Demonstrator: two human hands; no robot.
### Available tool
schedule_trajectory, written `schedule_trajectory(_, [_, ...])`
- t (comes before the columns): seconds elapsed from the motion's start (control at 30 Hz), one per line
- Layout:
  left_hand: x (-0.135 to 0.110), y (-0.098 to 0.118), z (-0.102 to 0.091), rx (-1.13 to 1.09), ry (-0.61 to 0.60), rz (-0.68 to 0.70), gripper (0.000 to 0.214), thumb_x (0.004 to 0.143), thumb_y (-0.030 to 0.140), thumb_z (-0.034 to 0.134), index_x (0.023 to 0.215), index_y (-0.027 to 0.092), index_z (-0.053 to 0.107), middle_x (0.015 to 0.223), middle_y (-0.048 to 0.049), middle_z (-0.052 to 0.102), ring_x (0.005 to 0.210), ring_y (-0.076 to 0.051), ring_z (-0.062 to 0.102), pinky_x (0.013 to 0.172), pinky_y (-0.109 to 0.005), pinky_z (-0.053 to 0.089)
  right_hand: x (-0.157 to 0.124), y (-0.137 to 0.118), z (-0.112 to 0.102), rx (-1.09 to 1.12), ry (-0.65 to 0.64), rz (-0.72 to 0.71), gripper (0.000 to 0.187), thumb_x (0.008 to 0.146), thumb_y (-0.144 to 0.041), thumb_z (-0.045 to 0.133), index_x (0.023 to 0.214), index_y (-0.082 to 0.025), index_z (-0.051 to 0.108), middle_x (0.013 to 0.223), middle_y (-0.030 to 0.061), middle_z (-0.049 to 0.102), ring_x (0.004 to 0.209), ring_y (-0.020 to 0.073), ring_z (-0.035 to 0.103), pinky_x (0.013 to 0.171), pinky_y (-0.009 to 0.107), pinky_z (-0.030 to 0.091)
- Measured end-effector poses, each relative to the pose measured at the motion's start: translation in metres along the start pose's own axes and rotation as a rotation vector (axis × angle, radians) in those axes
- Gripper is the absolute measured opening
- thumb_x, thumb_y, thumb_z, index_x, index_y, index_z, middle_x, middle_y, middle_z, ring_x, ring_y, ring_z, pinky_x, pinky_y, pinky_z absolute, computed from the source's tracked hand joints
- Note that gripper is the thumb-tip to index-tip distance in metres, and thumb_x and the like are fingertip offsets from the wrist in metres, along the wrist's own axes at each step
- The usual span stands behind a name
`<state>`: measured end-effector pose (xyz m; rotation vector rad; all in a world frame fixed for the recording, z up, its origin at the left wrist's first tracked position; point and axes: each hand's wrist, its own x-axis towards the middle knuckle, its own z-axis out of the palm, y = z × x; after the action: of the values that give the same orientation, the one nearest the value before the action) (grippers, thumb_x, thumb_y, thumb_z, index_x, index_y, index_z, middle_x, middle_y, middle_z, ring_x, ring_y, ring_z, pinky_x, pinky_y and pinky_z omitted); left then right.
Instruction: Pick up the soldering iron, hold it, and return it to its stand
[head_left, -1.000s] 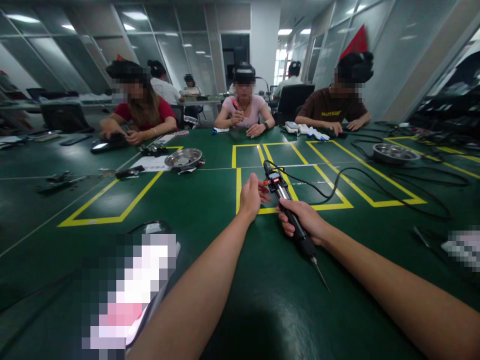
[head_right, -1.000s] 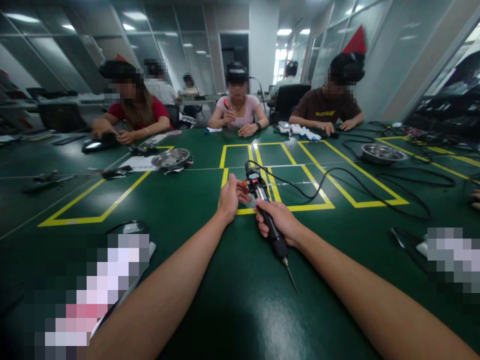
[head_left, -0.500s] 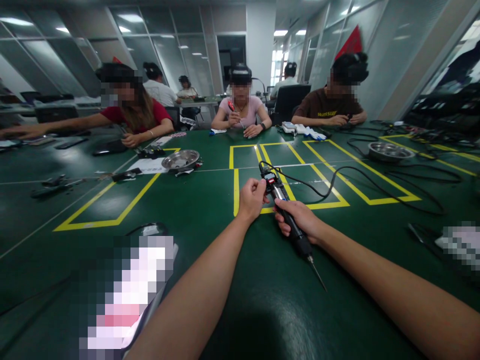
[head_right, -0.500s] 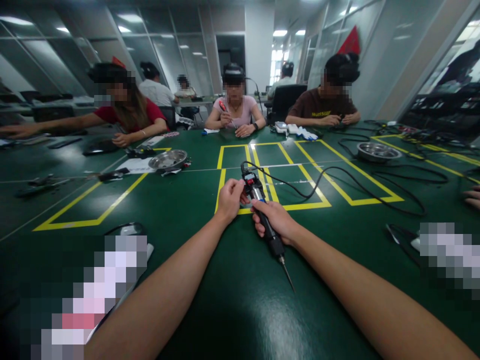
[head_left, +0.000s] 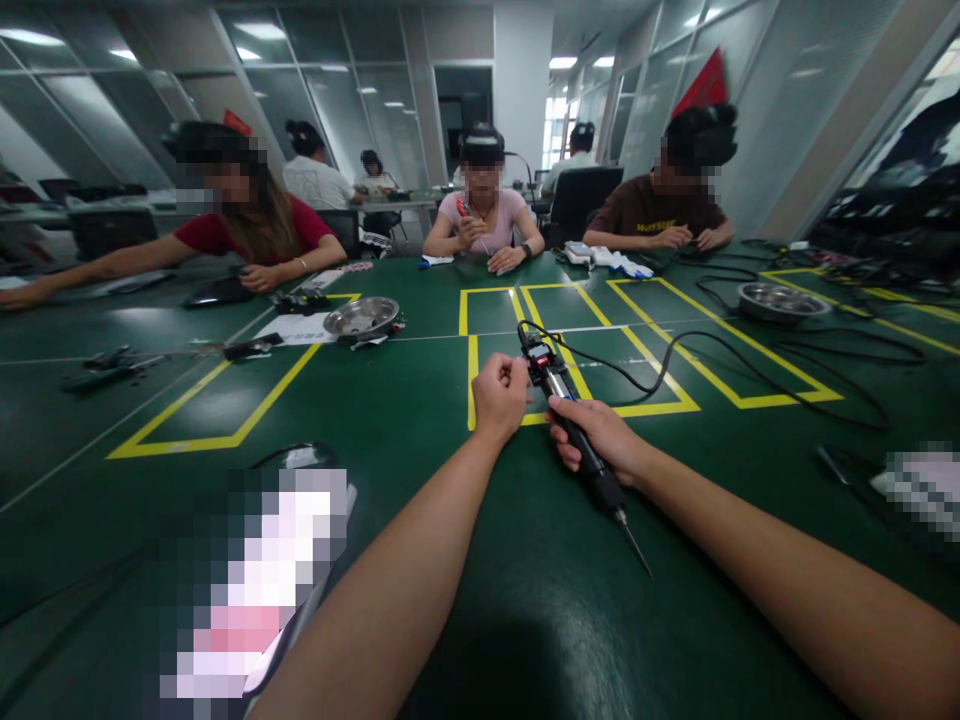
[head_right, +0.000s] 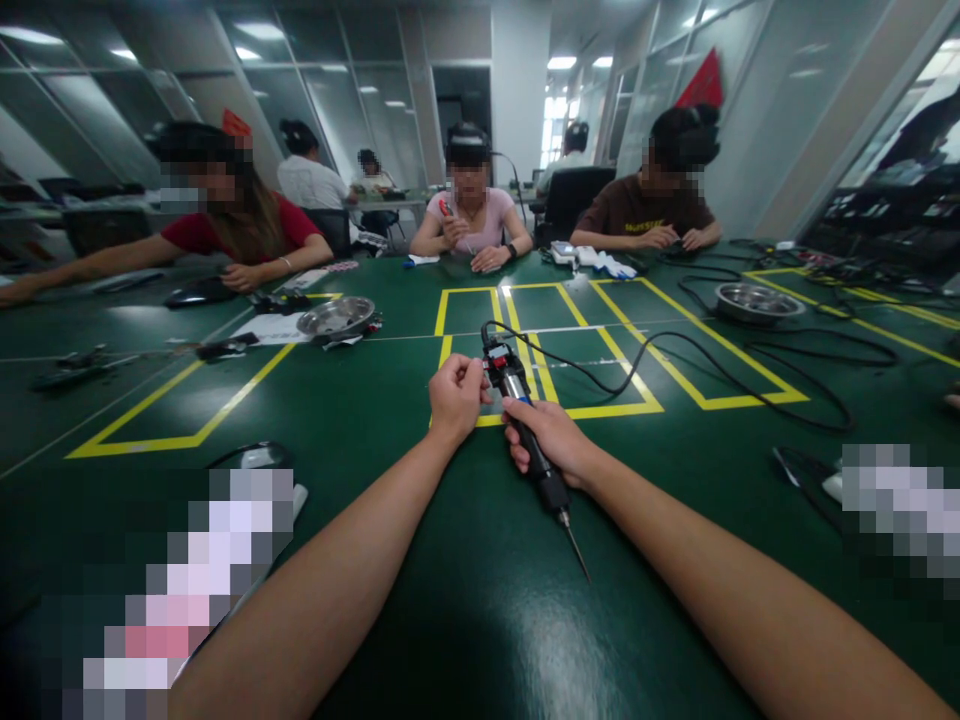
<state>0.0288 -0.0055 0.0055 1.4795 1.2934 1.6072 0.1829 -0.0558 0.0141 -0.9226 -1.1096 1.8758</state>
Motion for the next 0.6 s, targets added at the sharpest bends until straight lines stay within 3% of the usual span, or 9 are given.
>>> schedule_trajectory(0.6, [0.003,-0.012,0.001,-0.024,-0.053,0.002,0.027,0.091,0.041,0.049,0.074,0.02,0.049,0.061,0.0026,0.06,0.044,-0.011,0.058,0.044,-0.021,0.041,0.001,0.001,-0.004,0.043,-0.004,-0.011,0.033,0.086,-0.047,0.064,0.087,-0.015,0.058,0.06,-0.003,0.051,0.04,0.0081,0.045,0.036,0.023,0.043])
